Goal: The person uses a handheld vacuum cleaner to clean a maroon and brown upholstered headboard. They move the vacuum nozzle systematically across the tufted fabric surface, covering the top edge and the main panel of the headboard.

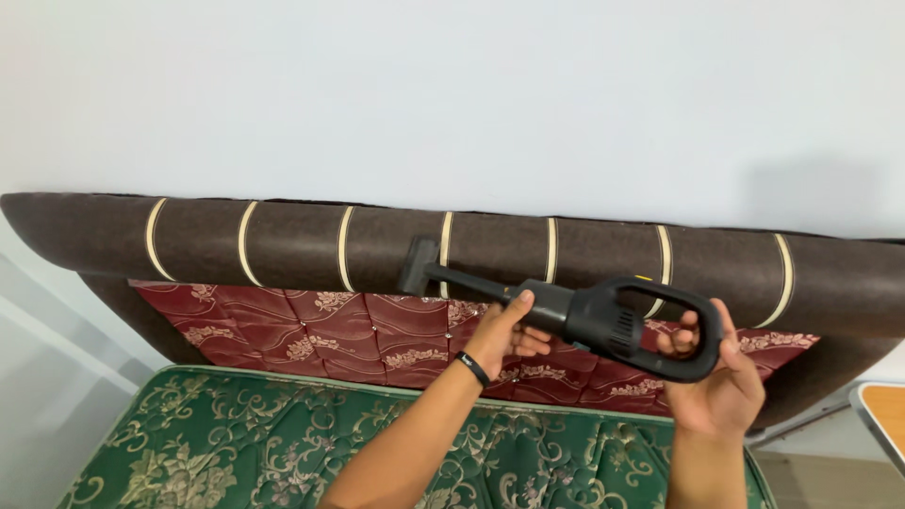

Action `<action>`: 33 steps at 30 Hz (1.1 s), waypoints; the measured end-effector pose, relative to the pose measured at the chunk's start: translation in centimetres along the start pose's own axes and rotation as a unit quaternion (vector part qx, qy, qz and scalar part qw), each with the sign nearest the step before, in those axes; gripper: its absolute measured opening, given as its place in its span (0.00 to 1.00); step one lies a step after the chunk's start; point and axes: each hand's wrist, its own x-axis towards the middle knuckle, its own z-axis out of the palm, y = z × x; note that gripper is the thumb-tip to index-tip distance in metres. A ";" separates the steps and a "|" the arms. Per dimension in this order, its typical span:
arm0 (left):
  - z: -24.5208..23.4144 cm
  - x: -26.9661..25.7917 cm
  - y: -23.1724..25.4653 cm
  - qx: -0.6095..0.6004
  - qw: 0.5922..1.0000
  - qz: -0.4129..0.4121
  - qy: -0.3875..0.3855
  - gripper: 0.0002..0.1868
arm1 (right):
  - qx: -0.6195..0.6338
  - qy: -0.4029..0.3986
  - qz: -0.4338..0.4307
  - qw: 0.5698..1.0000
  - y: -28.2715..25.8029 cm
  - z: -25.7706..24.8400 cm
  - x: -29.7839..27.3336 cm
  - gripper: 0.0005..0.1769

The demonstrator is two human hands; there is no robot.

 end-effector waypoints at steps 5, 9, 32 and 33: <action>-1.6 -0.5 1.9 0.005 0.998 0.004 0.056 0.34 | 0.030 0.019 0.021 0.999 2.8 0.5 1.9 0.34; -3.6 -0.3 2.7 -0.012 0.995 0.010 0.100 0.33 | 0.034 0.041 0.049 0.997 4.9 1.8 2.9 0.34; -9.6 -2.1 5.9 -0.044 0.993 0.052 0.096 0.38 | 0.023 0.018 0.049 0.998 9.9 11.0 5.5 0.31; -9.4 -2.0 6.1 -0.040 0.995 0.048 0.079 0.39 | 0.024 0.011 0.041 0.999 9.7 11.2 5.4 0.31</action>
